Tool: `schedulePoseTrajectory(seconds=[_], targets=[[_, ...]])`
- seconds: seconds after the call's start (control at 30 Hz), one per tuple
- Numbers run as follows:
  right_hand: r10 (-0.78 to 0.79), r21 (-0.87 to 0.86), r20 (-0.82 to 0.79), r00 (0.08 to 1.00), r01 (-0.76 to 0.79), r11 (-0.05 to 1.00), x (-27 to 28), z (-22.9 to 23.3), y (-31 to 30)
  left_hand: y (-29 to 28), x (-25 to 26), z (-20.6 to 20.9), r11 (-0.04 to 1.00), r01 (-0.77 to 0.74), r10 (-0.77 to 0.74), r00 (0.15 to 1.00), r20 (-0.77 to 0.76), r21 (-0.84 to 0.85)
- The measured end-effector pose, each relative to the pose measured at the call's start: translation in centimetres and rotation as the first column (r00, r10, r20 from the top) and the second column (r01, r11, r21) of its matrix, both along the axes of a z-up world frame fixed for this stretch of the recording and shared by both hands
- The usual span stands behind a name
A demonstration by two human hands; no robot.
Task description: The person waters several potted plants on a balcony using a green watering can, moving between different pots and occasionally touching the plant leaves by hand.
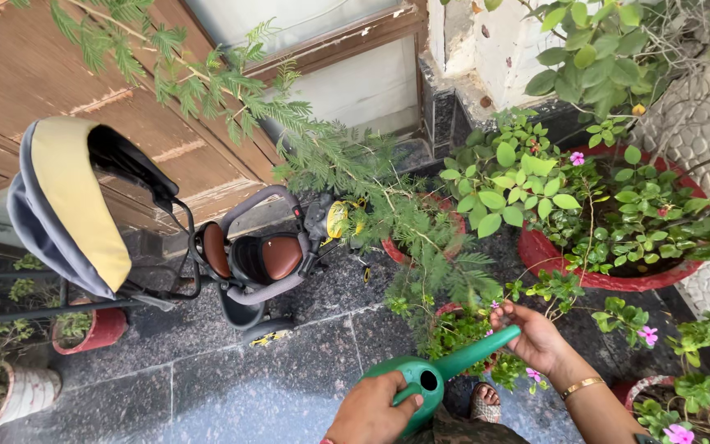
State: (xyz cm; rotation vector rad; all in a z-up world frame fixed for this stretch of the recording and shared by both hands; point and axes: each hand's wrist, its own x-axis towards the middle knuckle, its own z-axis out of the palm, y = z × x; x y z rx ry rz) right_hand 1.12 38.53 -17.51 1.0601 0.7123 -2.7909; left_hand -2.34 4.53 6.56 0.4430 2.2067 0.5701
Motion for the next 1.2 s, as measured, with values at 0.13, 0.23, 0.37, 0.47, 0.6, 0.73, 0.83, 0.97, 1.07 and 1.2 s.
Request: schedulePoseTrajectory(seconds=[0.13,0.23,0.37,0.47,0.6,0.73,0.83,0.97,1.07,1.2], targets=[[-0.018,-0.016,0.047,0.999,0.019,1.000,0.2,0.8,-0.2,0.2,0.7,-0.1,1.000,-0.014,0.014,1.000,-0.021,0.005],[-0.026,-0.072,-0.006,1.000,0.025,0.997,0.4,0.5,0.1,0.0,1.1,-0.9,0.998,-0.054,0.053,0.998,-0.028,-0.021],[-0.031,-0.182,-0.159,0.987,0.001,0.983,0.8,-0.2,0.9,-1.3,2.1,-2.7,0.983,-0.173,0.177,0.981,-0.074,0.063],[-0.023,-0.149,-0.152,0.988,0.000,0.989,0.7,-0.7,1.4,-1.9,2.7,-4.6,0.967,-0.237,0.244,0.967,-0.069,0.099],[0.009,-0.068,-0.123,0.992,-0.017,0.998,0.8,-0.7,2.0,-2.8,3.0,-6.3,0.929,-0.337,0.348,0.936,-0.048,0.156],[-0.137,-0.285,-0.181,0.974,0.081,0.955,0.4,1.6,3.8,-3.7,3.3,-7.4,0.885,-0.427,0.436,0.900,-0.013,0.185],[-0.146,0.046,-0.240,0.960,0.162,0.986,-1.8,6.1,6.2,-4.1,3.1,-8.1,0.892,-0.391,0.415,0.907,-0.068,0.225],[-0.170,-0.103,-0.297,0.940,0.145,0.984,-8.3,14.8,7.3,-4.6,2.2,-7.7,0.877,-0.435,0.453,0.890,-0.055,0.203],[-0.139,-0.225,-0.480,0.866,0.032,0.974,-14.4,20.3,7.3,-5.2,1.4,-6.9,0.862,-0.459,0.477,0.878,-0.038,0.213],[-0.119,-0.083,-0.587,0.801,0.086,0.993,-22.7,24.1,7.0,-5.8,-0.1,-6.2,0.853,-0.474,0.489,0.872,-0.016,0.220]])
